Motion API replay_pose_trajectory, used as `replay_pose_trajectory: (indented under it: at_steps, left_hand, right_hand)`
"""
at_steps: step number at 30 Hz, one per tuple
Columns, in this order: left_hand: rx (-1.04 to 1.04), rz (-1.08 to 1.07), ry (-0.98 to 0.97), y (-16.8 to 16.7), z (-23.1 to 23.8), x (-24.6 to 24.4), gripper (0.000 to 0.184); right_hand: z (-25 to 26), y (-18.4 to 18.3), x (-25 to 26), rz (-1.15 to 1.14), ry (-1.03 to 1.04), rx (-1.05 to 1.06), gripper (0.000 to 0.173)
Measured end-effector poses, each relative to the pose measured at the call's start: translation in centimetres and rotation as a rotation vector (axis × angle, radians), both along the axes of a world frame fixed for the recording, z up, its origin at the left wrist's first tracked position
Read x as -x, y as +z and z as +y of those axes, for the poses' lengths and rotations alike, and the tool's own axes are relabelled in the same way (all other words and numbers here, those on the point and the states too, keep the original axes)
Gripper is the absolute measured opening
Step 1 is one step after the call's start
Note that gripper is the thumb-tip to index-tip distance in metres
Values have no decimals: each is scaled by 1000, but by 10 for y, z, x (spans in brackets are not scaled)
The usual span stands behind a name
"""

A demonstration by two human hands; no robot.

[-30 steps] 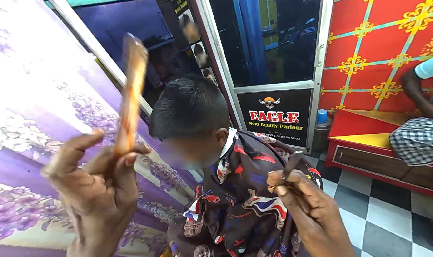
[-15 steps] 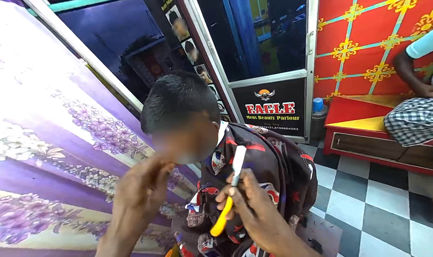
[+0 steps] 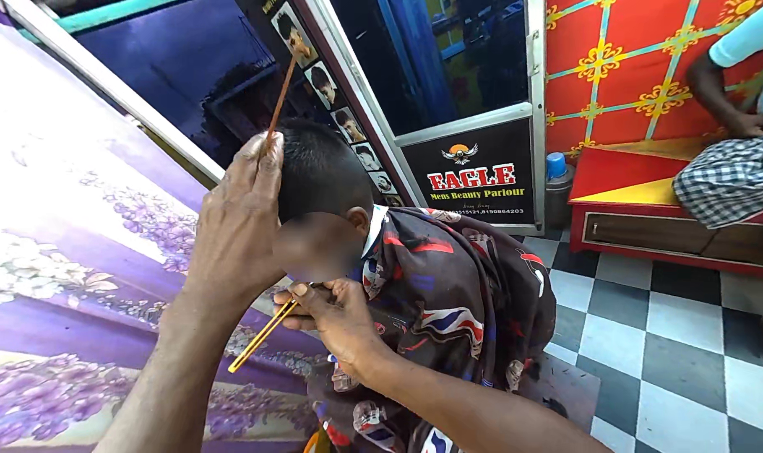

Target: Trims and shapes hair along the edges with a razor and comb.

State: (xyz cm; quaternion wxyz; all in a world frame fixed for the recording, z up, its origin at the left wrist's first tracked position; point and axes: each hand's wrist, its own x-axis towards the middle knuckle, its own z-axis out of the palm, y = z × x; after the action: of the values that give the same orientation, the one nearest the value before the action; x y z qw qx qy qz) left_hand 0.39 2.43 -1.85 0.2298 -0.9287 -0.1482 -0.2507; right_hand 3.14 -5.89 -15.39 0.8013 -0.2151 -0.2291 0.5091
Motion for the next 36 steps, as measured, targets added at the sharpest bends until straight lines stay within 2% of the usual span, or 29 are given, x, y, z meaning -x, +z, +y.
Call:
replay_pose_trajectory:
  at_steps: [6,18,36]
  left_hand:
    - [9,11,66,-9,-1,-1,117]
    - [-9,-3,75,-12,-1,-1,114]
    - [-154,-3,80,-14,-5,3,111]
  right_hand:
    - [4,13,-1,-18,0,-26,16]
    - [8,12,-5,-22,19,-67,17]
    - [5,9,-3,35,22,-31,15]
